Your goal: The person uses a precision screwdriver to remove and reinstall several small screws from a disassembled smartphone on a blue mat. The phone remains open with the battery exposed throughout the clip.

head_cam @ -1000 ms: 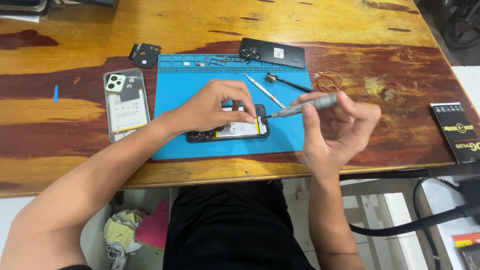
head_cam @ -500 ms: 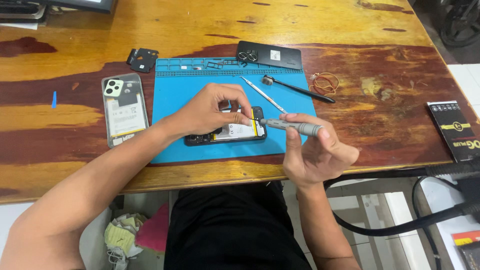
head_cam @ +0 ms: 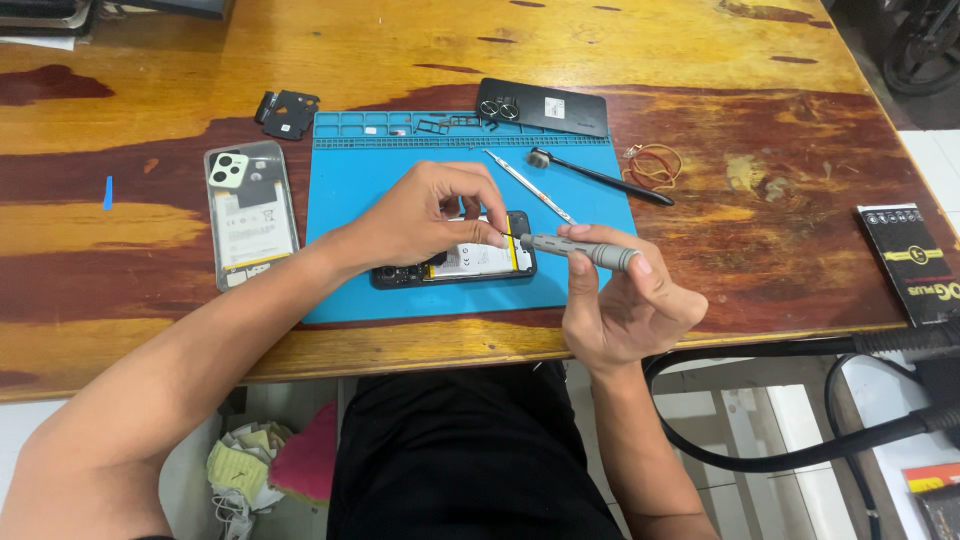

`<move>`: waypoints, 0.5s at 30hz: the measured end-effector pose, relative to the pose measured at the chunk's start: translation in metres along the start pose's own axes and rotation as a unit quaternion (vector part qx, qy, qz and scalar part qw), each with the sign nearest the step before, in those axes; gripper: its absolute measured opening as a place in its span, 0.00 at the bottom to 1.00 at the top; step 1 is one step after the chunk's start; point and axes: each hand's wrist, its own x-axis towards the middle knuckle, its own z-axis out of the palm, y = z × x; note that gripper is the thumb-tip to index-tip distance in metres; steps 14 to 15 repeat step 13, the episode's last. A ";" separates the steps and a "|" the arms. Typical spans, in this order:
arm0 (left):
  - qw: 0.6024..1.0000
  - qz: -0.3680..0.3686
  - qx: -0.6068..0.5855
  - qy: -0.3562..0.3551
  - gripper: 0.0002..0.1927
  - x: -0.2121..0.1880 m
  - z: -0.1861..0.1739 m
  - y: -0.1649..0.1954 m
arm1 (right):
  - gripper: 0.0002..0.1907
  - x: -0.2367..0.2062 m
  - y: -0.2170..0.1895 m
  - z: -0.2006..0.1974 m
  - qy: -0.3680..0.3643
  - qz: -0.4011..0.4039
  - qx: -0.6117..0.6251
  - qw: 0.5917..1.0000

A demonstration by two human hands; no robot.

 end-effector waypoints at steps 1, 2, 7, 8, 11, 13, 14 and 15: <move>1.000 -0.004 0.003 0.000 0.07 0.000 0.000 0.001 | 0.27 0.000 0.000 0.000 0.001 0.000 0.000 1.000; 1.000 -0.007 0.006 0.001 0.07 0.001 0.001 0.002 | 0.27 -0.001 0.001 0.000 0.003 -0.001 0.000 1.000; 1.000 -0.007 0.022 0.003 0.07 0.000 0.000 0.001 | 0.28 0.001 0.001 0.002 -0.003 -0.007 -0.007 1.000; 0.999 -0.015 0.049 0.006 0.08 0.000 0.001 -0.002 | 0.28 0.004 0.000 0.002 -0.009 -0.007 -0.008 1.000; 0.998 0.012 0.069 0.003 0.08 -0.004 0.003 -0.017 | 0.28 0.013 -0.007 0.003 -0.018 -0.001 -0.014 1.000; 0.997 0.030 0.066 0.001 0.08 -0.040 0.006 -0.024 | 0.28 0.032 -0.007 -0.012 -0.021 0.001 -0.016 1.000; 0.997 0.030 0.066 0.001 0.08 -0.040 0.006 -0.024 | 0.28 0.032 -0.007 -0.012 -0.021 0.001 -0.016 1.000; 0.997 0.030 0.066 0.001 0.08 -0.040 0.006 -0.024 | 0.28 0.032 -0.007 -0.012 -0.021 0.001 -0.016 1.000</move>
